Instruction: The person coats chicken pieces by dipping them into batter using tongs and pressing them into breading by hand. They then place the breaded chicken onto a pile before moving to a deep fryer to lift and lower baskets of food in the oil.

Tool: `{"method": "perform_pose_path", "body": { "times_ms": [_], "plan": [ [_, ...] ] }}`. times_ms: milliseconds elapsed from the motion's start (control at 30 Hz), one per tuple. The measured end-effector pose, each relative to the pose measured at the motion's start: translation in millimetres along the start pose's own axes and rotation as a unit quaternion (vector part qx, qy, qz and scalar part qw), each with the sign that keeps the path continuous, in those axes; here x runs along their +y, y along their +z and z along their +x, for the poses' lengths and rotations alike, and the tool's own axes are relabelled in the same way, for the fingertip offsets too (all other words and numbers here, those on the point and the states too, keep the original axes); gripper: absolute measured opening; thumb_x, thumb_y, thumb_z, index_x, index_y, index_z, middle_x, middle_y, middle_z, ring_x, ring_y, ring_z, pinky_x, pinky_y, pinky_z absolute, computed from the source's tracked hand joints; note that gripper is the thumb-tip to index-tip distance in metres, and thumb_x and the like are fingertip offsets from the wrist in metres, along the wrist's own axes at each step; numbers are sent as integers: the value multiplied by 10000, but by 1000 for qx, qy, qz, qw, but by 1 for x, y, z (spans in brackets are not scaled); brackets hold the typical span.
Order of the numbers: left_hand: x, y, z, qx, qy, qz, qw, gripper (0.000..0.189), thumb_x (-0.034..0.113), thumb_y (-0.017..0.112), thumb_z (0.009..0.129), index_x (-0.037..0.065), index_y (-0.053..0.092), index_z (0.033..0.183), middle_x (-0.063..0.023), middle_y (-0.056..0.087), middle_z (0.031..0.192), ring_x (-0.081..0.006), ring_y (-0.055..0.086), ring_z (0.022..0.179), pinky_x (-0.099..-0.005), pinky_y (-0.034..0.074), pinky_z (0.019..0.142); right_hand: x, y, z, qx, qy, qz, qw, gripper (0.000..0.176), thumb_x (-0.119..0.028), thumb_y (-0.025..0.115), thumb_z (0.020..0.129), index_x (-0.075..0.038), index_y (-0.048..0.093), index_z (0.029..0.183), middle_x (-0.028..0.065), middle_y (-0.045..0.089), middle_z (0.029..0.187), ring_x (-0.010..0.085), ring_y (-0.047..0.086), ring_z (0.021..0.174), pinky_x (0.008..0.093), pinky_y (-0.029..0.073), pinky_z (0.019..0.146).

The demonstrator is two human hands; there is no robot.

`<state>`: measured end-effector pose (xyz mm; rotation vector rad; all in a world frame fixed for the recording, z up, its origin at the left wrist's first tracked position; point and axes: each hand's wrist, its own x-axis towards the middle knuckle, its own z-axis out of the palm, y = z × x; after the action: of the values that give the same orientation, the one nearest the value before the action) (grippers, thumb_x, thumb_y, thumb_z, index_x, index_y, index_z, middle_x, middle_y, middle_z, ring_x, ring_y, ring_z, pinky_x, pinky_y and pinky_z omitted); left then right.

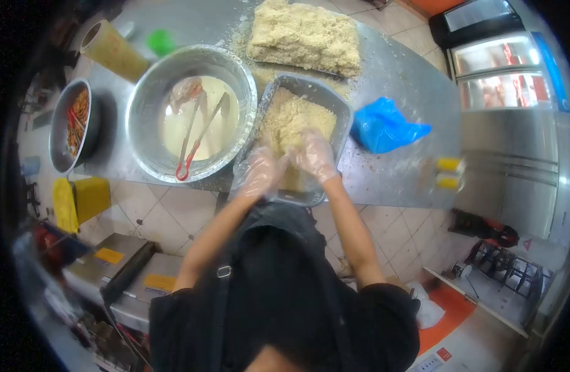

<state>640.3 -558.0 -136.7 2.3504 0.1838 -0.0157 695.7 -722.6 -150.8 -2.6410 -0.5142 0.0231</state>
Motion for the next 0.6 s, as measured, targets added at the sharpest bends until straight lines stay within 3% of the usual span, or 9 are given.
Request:
{"method": "perform_pose_path", "body": {
  "times_ms": [67,133,200,267,367,400,467,533,600],
  "plan": [
    [25,-35,17,-286,-95,2,954,480,348,527,930,-92,557,1119,-307,605,1058,-389,604,976,-489,476,819,13,20,-3,-38,74,59,995,322,-241,619,850,5,616,1058,231,641,990,381,606,967,453,483,862],
    [-27,43,16,-340,-116,-63,931,517,399,525,934,-83,571,1116,-281,614,1074,-354,604,981,-472,480,810,0,37,-4,-35,165,-153,974,316,-223,435,953,6,651,925,234,652,879,407,630,842,469,497,757],
    [-42,71,12,-385,-134,-124,905,556,450,523,939,-75,585,1112,-254,623,1089,-319,604,985,-455,485,800,-13,44,-24,-80,201,-89,972,407,-284,407,978,31,640,869,252,639,837,389,624,838,468,474,777],
    [-29,77,2,-311,-324,-439,778,632,537,597,880,-3,612,1208,-190,651,1113,-294,621,912,-397,498,813,-5,60,-44,-122,228,-29,965,510,-345,379,1004,56,629,812,270,626,794,371,617,833,467,451,798],
    [-41,97,2,-333,-346,-323,816,637,569,573,894,-39,630,1075,-151,620,1057,-210,577,901,-350,489,739,23,83,-65,-66,345,153,923,545,-396,356,1013,60,654,990,251,646,871,293,623,861,403,468,796],
    [6,28,4,-262,-314,-359,839,667,593,611,853,-42,643,1056,-132,635,987,-191,575,847,-341,487,709,15,60,-57,-39,399,240,884,555,-416,356,1013,59,640,1059,244,646,940,275,615,897,386,467,810],
    [3,33,13,-261,-279,-346,857,671,589,605,854,-54,643,1045,-153,652,958,-226,602,826,-365,495,708,1,19,-44,-10,452,323,832,573,-435,355,1013,57,626,1128,237,646,1009,257,606,933,370,465,823],
    [9,25,22,-258,-243,-335,873,676,585,600,856,-65,643,1035,-174,669,930,-260,629,804,-389,504,708,1,-2,-25,30,375,354,856,469,-347,355,991,-8,612,1188,284,563,1238,351,557,1149,424,422,949],
    [20,0,32,-139,-83,-104,981,727,595,515,889,-121,621,943,-282,660,862,-387,655,839,-449,493,719,29,15,9,-38,236,45,970,506,-424,390,982,-51,589,1261,229,464,1393,309,448,1288,428,359,1027]
  ]
}}
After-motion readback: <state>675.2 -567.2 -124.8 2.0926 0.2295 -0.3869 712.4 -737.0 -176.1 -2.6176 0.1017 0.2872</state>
